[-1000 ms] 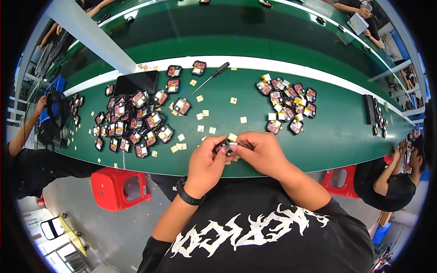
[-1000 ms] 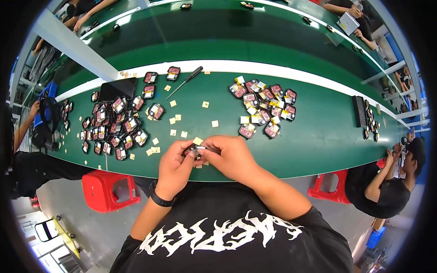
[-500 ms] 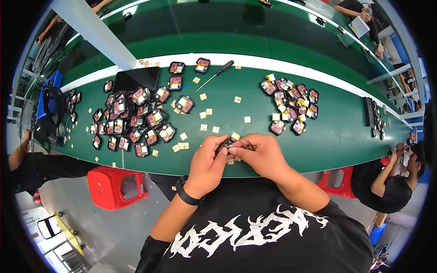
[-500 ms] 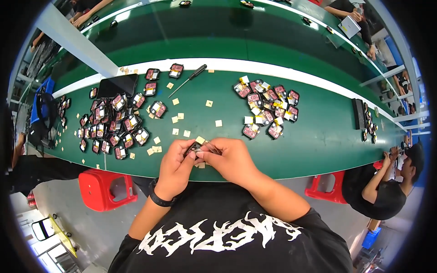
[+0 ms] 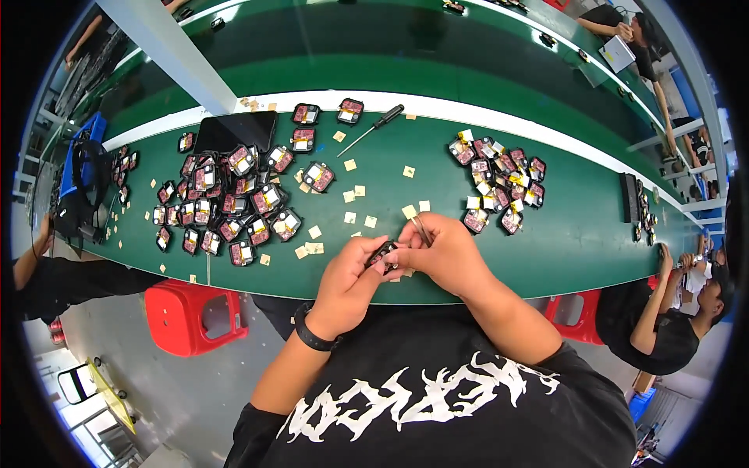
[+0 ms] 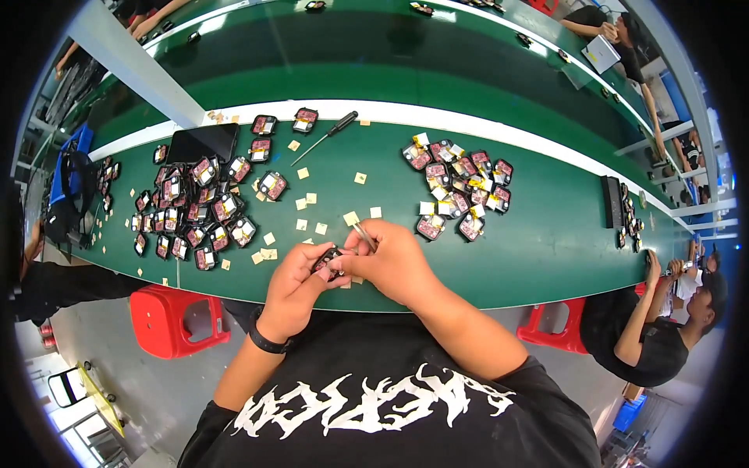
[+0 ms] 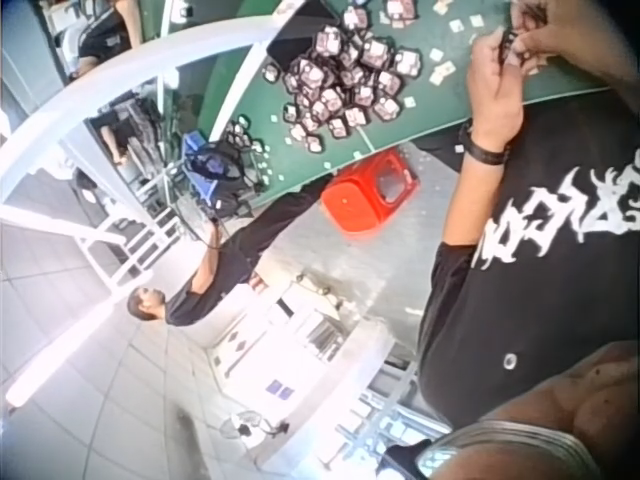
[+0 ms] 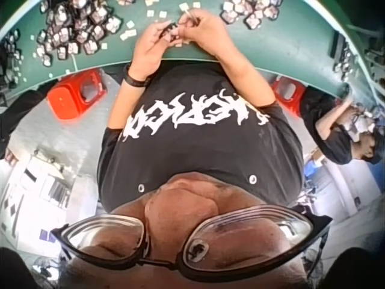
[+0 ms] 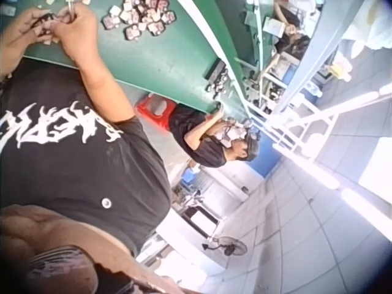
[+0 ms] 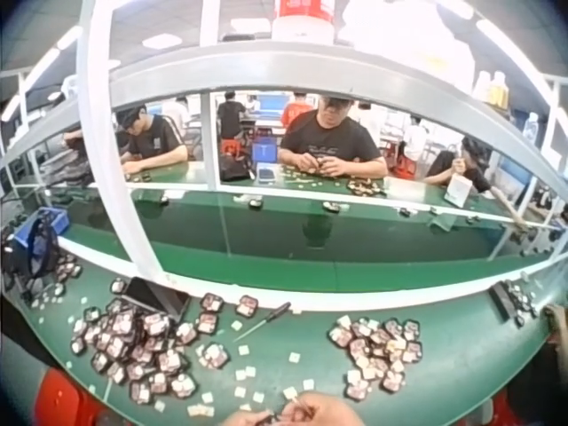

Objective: The recorder is assembling small electronic components by attaching small yellow stickers to the internal parts of plastic housings.

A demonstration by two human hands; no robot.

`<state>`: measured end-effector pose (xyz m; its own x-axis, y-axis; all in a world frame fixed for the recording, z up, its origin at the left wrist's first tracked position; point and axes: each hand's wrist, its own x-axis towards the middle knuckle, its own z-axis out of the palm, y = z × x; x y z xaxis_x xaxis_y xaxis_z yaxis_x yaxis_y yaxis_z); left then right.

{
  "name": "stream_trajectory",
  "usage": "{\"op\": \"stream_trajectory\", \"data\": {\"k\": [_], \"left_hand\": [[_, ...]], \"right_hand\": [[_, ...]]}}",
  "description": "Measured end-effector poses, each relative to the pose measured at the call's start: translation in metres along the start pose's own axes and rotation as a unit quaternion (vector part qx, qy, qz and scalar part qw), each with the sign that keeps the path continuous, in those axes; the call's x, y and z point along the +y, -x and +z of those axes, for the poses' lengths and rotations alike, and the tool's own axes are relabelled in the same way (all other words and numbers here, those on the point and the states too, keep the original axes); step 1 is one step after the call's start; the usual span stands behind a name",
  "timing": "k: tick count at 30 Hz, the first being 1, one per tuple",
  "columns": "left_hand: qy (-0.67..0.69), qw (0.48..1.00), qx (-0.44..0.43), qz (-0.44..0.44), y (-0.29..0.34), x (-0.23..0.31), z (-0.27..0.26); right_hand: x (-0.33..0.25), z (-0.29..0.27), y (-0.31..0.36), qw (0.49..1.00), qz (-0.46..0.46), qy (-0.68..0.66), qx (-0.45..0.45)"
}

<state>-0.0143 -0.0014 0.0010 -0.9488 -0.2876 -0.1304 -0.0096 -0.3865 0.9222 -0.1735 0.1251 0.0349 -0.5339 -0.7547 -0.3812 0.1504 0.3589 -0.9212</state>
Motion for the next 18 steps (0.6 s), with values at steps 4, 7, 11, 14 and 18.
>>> {"op": "stream_trajectory", "data": {"k": [4, 7, 11, 14, 18], "left_hand": [[0.032, 0.999, -0.006, -0.009, 0.0, 0.001, 0.001], [0.017, 1.0, -0.01, -0.016, 0.001, 0.003, 0.0], [0.043, 0.999, 0.004, 0.003, 0.001, 0.002, 0.007], [0.054, 0.998, 0.04, 0.018, -0.001, 0.002, 0.014], [0.002, 0.996, 0.085, -0.015, 0.007, 0.015, 0.025]], "right_hand": [[0.001, -0.003, -0.003, 0.999, -0.012, 0.039, -0.021], [-0.004, -0.002, 0.0, 0.999, -0.009, 0.021, -0.03], [-0.005, -0.004, -0.001, 0.999, 0.005, -0.017, -0.051], [-0.003, 0.0, 0.003, 0.996, 0.022, -0.077, -0.046], [-0.007, -0.004, 0.015, 0.984, 0.041, -0.166, -0.043]]}}
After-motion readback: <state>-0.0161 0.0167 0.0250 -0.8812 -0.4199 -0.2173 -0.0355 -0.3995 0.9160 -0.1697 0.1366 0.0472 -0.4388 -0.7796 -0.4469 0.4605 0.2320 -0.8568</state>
